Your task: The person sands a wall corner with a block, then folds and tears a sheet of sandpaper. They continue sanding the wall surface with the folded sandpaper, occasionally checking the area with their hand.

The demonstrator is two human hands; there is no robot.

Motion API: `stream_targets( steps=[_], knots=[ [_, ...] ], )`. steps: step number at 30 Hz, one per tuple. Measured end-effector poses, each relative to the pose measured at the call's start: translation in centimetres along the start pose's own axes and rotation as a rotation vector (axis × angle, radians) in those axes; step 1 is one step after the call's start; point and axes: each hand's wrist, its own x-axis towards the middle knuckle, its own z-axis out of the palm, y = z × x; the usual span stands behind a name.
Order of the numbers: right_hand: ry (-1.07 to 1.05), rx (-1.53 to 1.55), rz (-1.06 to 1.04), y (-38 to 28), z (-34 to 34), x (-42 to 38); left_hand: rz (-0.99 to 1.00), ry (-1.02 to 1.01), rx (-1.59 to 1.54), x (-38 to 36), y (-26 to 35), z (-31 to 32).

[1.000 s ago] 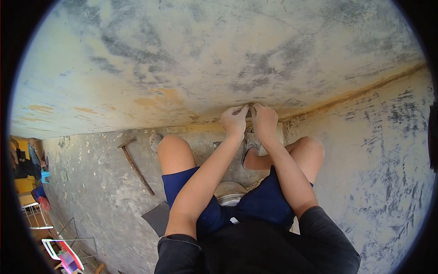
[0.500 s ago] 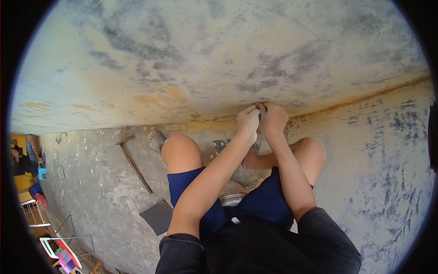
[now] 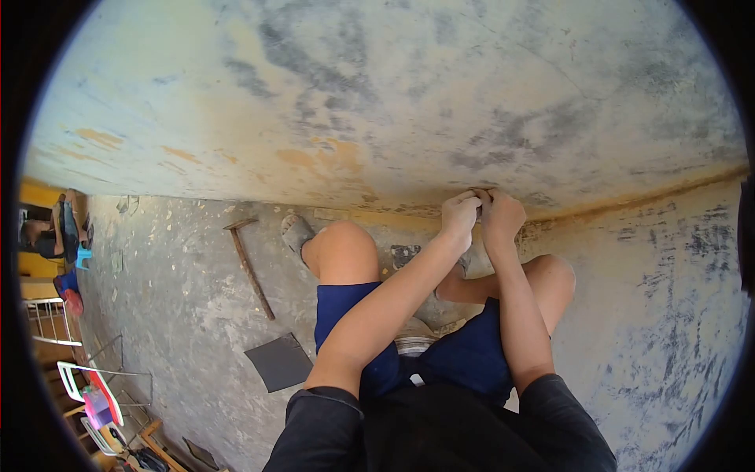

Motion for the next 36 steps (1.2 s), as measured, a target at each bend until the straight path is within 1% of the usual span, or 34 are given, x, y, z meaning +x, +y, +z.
stream_targets(
  steps=[3,5,7,10,13,15,17,18,19,20,21,23,24,25,26,28,29,31,33,35,36],
  knots=[
    [0.005,-0.046,-0.023,-0.8,1.6,-0.1,-0.044,-0.007,-0.044,0.7,0.1,-1.3],
    [0.005,-0.095,-0.037,-1.3,2.2,-0.4,-0.028,0.062,-0.078,1.0,0.3,-2.0],
    [0.037,-0.034,-0.077,-1.5,2.2,-0.4,-0.028,0.062,-0.095,1.2,0.1,-2.0],
    [0.042,-0.022,-0.017,-0.6,1.2,-0.3,-0.048,0.033,-0.113,0.9,-0.6,-1.1],
    [0.063,-0.01,-0.03,0.2,0.8,-0.1,-0.068,0.007,-0.131,1.2,-1.6,-1.2],
    [0.03,-0.027,-0.048,-0.6,0.9,0.0,-0.065,0.001,-0.151,1.6,-1.4,-1.6],
    [0.0,-0.038,-0.068,-1.6,1.6,-0.2,-0.093,0.108,-0.119,1.7,-0.2,-2.3],
    [-0.015,-0.031,-0.114,-2.1,2.3,-0.4,-0.09,0.112,-0.118,1.5,0.7,-2.5],
    [-0.03,-0.024,-0.16,-2.6,2.8,-0.6,-0.102,0.163,-0.143,1.3,1.5,-2.8],
    [-0.032,-0.017,-0.163,-3.2,2.9,-0.6,-0.112,0.214,-0.167,0.8,2.7,-2.7],
    [-0.052,0.032,-0.188,-3.9,2.7,-0.8,-0.109,0.222,-0.166,-0.1,3.6,-2.2],
    [-0.077,0.084,-0.213,-4.8,1.8,-0.8,-0.007,0.271,-0.179,-1.6,4.7,-1.5],
    [-0.08,0.164,-0.212,-5.1,1.3,-0.7,-0.006,0.275,-0.178,-2.1,4.9,-1.6],
    [-0.082,0.242,-0.211,-5.3,0.7,-0.5,0.028,0.253,-0.12,-2.6,5.3,-1.6],
    [-0.08,0.243,-0.21,-5.5,0.1,-0.4,0.063,0.23,-0.062,-2.7,5.4,-1.8],
    [-0.158,0.301,-0.189,-5.8,-0.9,-0.3,0.089,0.226,-0.011,-2.8,5.8,-2.2],
    [-0.157,0.302,-0.185,-5.8,-1.0,-0.5,0.115,0.223,0.037,-2.7,5.8,-2.7],
    [-0.217,0.399,-0.206,-5.8,-1.3,-0.9,0.132,0.219,0.087,-2.3,5.5,-4.1],
    [-0.227,0.417,-0.227,-6.2,-1.8,-1.4,0.153,0.215,0.135,-2.6,5.9,-5.0],
    [-0.255,0.426,-0.255,-6.8,-2.3,-1.8,0.251,0.238,0.315,-3.4,6.5,-5.8],
    [-0.253,0.427,-0.254,-6.8,-2.3,-1.8,0.251,0.237,0.318,-3.6,6.6,-5.6]
  ],
)
